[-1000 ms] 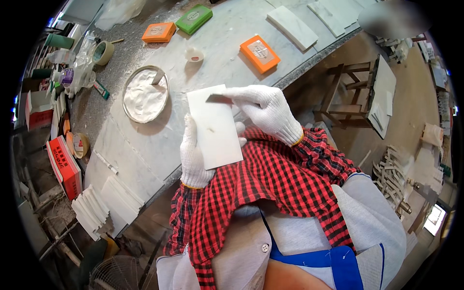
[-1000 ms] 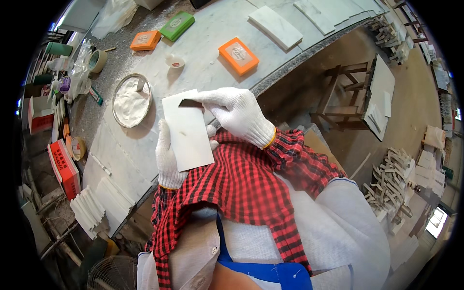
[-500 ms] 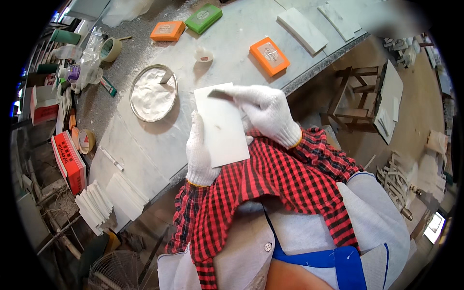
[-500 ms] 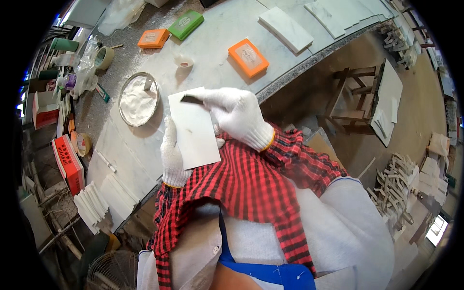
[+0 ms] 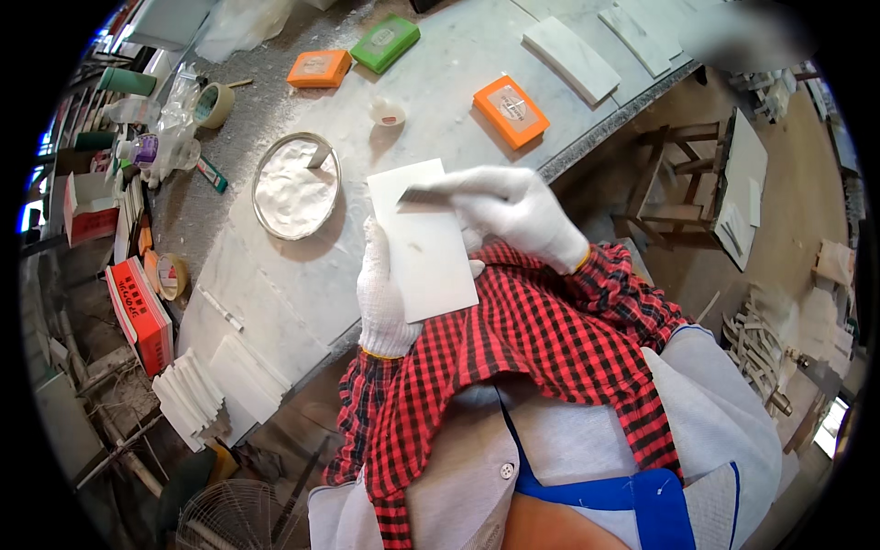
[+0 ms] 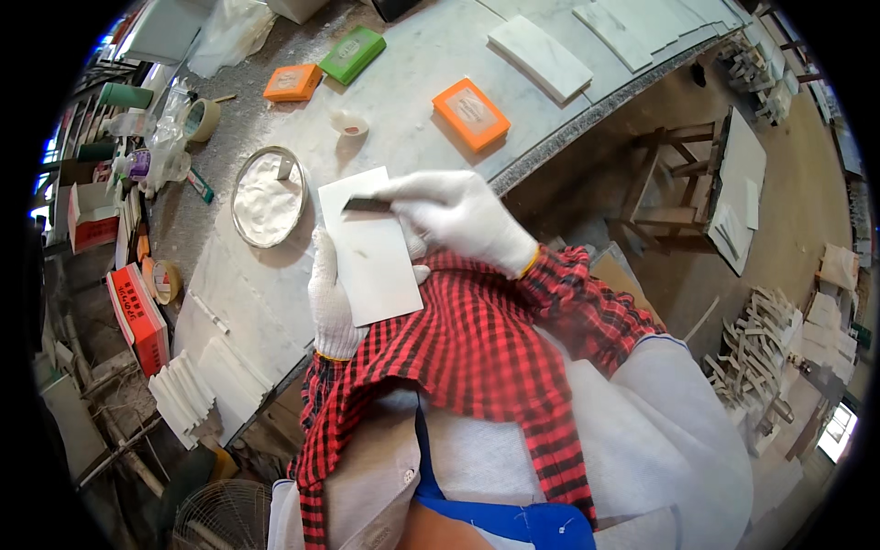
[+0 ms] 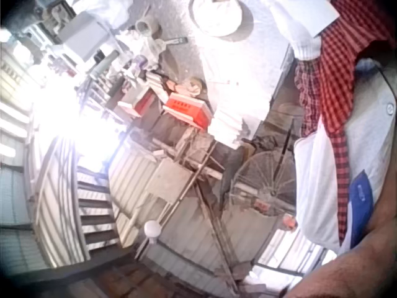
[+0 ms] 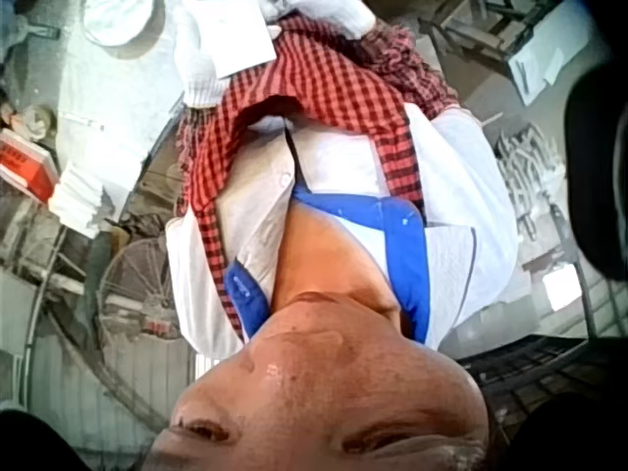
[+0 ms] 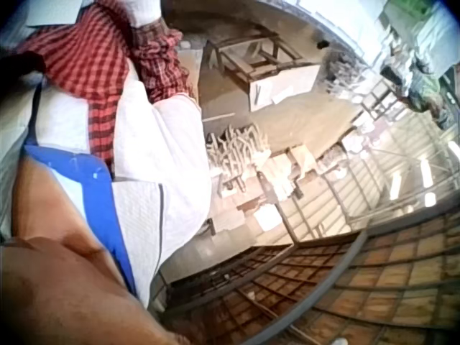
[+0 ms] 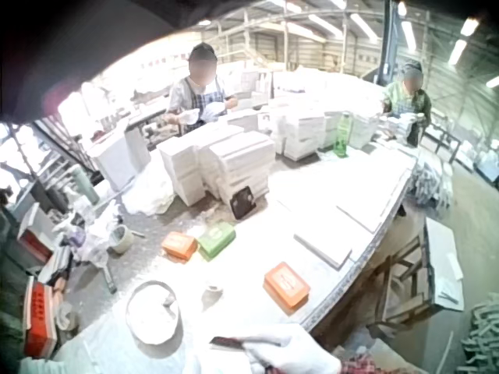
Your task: The person repeatedly applies a white powder to rectangular white tiles using a small metal spatula, then smooths and buffs the surface with an orange block. The person handles tiles one at a time, turning them over and working on edges and faces.
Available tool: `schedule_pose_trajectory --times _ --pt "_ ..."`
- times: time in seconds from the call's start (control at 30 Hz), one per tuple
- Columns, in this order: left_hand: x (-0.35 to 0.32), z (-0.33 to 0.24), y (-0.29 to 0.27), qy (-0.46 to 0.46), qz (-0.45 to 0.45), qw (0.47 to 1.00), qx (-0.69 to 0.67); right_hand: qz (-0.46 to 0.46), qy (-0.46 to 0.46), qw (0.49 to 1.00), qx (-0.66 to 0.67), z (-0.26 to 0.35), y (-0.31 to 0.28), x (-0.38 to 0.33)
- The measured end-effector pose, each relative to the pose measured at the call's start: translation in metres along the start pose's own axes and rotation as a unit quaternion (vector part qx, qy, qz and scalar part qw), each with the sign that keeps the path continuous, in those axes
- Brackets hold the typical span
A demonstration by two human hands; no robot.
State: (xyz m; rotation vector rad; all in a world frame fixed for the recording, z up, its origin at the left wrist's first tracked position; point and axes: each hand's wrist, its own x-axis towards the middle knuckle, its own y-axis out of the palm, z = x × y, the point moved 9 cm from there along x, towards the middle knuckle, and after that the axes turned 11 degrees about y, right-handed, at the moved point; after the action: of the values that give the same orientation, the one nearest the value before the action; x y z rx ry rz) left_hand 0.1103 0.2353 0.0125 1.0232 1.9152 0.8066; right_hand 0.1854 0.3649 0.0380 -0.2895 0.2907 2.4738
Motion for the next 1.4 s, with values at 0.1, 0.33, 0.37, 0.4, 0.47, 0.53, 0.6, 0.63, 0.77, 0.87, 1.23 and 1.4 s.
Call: schedule_pose_trajectory --times 0.1,0.33,0.37,0.4,0.47,0.53,0.6,0.63,0.77,0.87,1.23,1.4 --pt "0.002 0.000 0.002 0.001 0.018 0.999 -0.036 -0.086 0.080 0.988 0.103 0.006 -0.037 0.000" --pt "0.003 0.007 0.003 -0.013 -0.020 0.997 -0.067 -0.038 0.083 0.995 0.030 0.010 -0.036 -0.003" --pt "0.003 0.008 0.004 -0.014 -0.022 0.997 -0.074 -0.029 0.086 0.996 0.025 0.008 -0.035 -0.003" --pt "0.004 0.008 0.004 -0.012 -0.018 0.998 -0.062 -0.033 0.088 0.995 0.027 0.006 -0.036 -0.002" --pt "0.005 0.009 0.004 -0.006 -0.011 0.999 -0.038 -0.034 0.086 0.995 0.024 0.004 -0.037 -0.001" --pt "0.006 0.008 0.006 0.002 -0.013 1.000 -0.027 -0.028 0.079 0.996 0.019 0.006 -0.038 0.000" --pt "0.006 0.008 0.008 0.009 -0.009 1.000 -0.022 -0.016 0.070 0.997 0.010 0.006 -0.037 0.002" --pt "0.006 0.007 0.008 0.013 -0.005 1.000 -0.022 -0.014 0.058 0.998 0.005 0.005 -0.035 0.003" --pt "0.006 0.007 0.006 0.011 -0.020 1.000 0.004 -0.004 0.015 1.000 -0.012 0.005 -0.028 0.008" --pt "0.005 0.009 0.006 0.006 -0.021 0.999 -0.041 0.006 0.041 0.999 0.034 0.002 -0.025 0.010" --pt "0.012 0.005 -0.004 0.000 0.010 0.963 -0.268 -0.006 0.068 0.989 0.131 0.021 0.005 0.015" --pt "0.011 0.011 -0.020 -0.006 -0.001 0.988 -0.155 -0.018 -0.003 0.999 0.035 0.042 0.020 0.024"
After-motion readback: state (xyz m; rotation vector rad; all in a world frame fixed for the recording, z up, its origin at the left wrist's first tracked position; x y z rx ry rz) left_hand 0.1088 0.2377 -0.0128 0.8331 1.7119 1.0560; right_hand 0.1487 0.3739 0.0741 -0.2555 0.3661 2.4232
